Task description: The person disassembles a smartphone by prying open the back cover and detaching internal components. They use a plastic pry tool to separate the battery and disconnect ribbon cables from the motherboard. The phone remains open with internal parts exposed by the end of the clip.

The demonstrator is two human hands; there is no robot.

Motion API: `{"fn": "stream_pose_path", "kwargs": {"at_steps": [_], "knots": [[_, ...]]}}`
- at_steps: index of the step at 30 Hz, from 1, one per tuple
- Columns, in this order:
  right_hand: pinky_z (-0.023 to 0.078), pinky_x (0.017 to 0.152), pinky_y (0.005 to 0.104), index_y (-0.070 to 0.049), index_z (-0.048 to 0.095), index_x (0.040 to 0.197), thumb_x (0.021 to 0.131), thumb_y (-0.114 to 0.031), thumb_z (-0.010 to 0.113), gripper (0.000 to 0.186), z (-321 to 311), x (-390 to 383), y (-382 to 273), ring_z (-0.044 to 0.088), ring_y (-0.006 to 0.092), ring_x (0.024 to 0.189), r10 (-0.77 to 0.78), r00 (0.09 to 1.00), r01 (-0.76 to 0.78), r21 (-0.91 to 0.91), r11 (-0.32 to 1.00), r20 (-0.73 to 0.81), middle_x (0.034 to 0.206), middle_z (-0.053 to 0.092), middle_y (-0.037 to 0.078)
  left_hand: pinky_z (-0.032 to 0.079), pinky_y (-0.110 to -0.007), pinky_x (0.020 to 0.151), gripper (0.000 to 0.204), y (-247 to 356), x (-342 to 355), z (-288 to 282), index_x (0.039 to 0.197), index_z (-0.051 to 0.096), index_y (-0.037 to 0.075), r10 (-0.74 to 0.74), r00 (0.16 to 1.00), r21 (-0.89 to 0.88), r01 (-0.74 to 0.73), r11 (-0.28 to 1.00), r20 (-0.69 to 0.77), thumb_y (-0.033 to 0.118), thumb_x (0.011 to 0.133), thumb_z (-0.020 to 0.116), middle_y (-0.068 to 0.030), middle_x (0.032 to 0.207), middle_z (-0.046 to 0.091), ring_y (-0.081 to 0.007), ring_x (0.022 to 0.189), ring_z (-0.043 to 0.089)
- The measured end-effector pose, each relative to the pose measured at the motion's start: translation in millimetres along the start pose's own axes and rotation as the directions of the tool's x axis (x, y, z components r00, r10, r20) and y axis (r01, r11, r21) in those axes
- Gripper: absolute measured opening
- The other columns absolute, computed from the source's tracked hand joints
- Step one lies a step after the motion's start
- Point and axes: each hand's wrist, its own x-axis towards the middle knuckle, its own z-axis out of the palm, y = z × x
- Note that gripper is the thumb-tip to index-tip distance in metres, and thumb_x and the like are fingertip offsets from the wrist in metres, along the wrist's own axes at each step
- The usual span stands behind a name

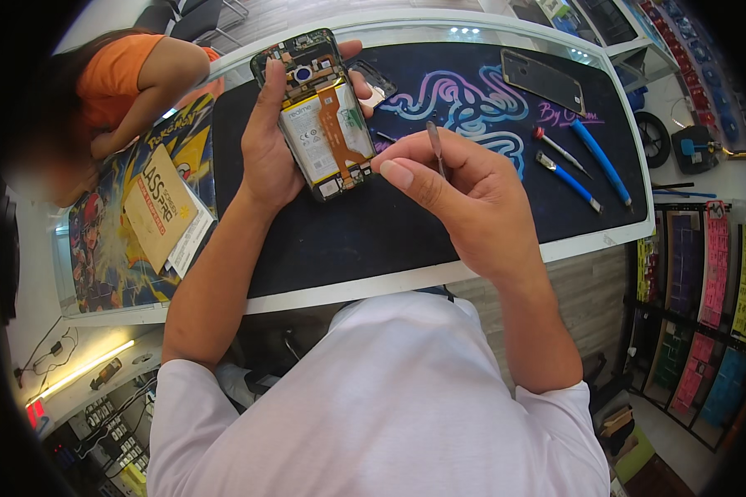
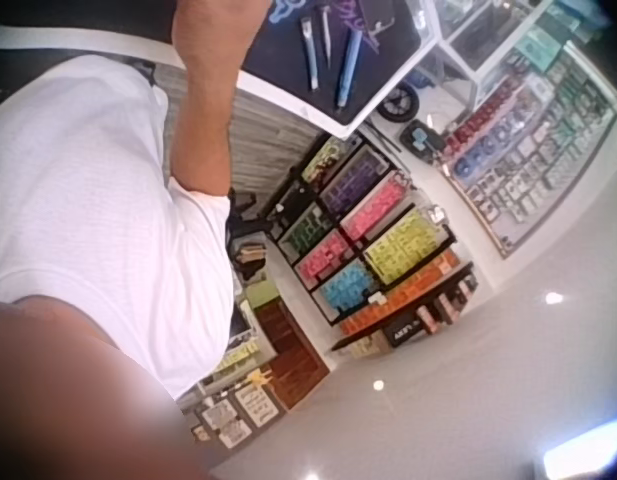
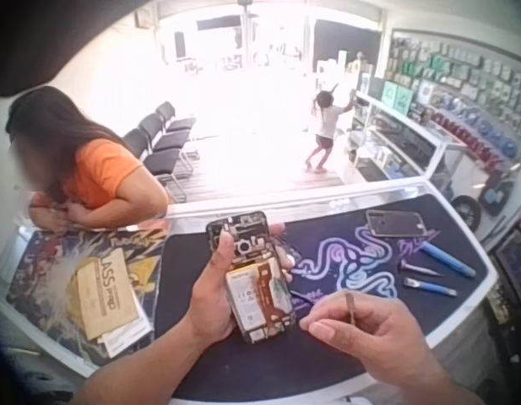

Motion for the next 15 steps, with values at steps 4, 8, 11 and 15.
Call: {"fn": "stream_pose_path", "kwargs": {"at_steps": [4, 8, 11, 15], "knots": [[0.042, 0.072, 0.0212, -0.001, 0.082, 0.12, 0.106, -0.015, 0.079, 0.02, 1.1, 1.1, 3.0, 0.056, 0.0044, 0.083, -0.106, 0.994, 0.105, -0.094, 0.99, -0.005, 0.095, 0.068, -0.004, 0.065, -0.035, 0.092, 0.088, 1.2, 0.6, -2.2, 0.161, 0.049, -0.002, -0.002, 1.0, -0.005, 0.002, 1.0, 0.003, 0.07, 0.115, 0.031, -0.0148, 0.12, 0.073, -0.0226, 0.111, 0.074], [0.043, 0.067, 0.023, -0.001, 0.082, 0.111, 0.107, -0.017, 0.078, 0.017, 1.5, 3.6, 6.7, 0.056, 0.0045, 0.078, -0.17, 0.985, 0.165, -0.271, 0.948, 0.006, 0.088, 0.068, -0.002, 0.065, -0.036, 0.091, 0.082, 1.8, 0.9, -2.8, 0.158, 0.054, 0.003, -0.015, 1.0, -0.066, 0.016, 0.998, 0.01, 0.071, 0.115, 0.034, -0.0128, 0.119, 0.074, -0.0205, 0.109, 0.074], [0.039, 0.059, 0.0258, -0.001, 0.08, 0.1, 0.107, -0.02, 0.078, 0.021, 2.1, 1.4, 6.7, 0.051, 0.0047, 0.066, -0.053, 0.998, 0.041, -0.388, 0.921, -0.022, 0.075, 0.064, 0.0, 0.066, -0.037, 0.09, 0.089, 1.5, 1.3, -2.9, 0.161, 0.049, -0.002, -0.029, 1.0, -0.076, 0.029, 0.997, 0.001, 0.071, 0.114, 0.033, -0.0148, 0.12, 0.073, -0.0232, 0.111, 0.074], [0.04, 0.055, 0.0286, -0.001, 0.077, 0.096, 0.107, -0.021, 0.078, 0.023, 0.6, 3.5, 7.8, 0.05, 0.0067, 0.06, -0.04, 0.999, 0.025, -0.566, 0.824, -0.015, 0.069, 0.06, 0.003, 0.066, -0.038, 0.09, 0.089, 1.3, 2.3, -3.6, 0.162, 0.048, -0.002, -0.037, 0.999, -0.075, 0.036, 0.997, -0.001, 0.072, 0.114, 0.033, -0.0146, 0.12, 0.073, -0.0233, 0.111, 0.073]]}}
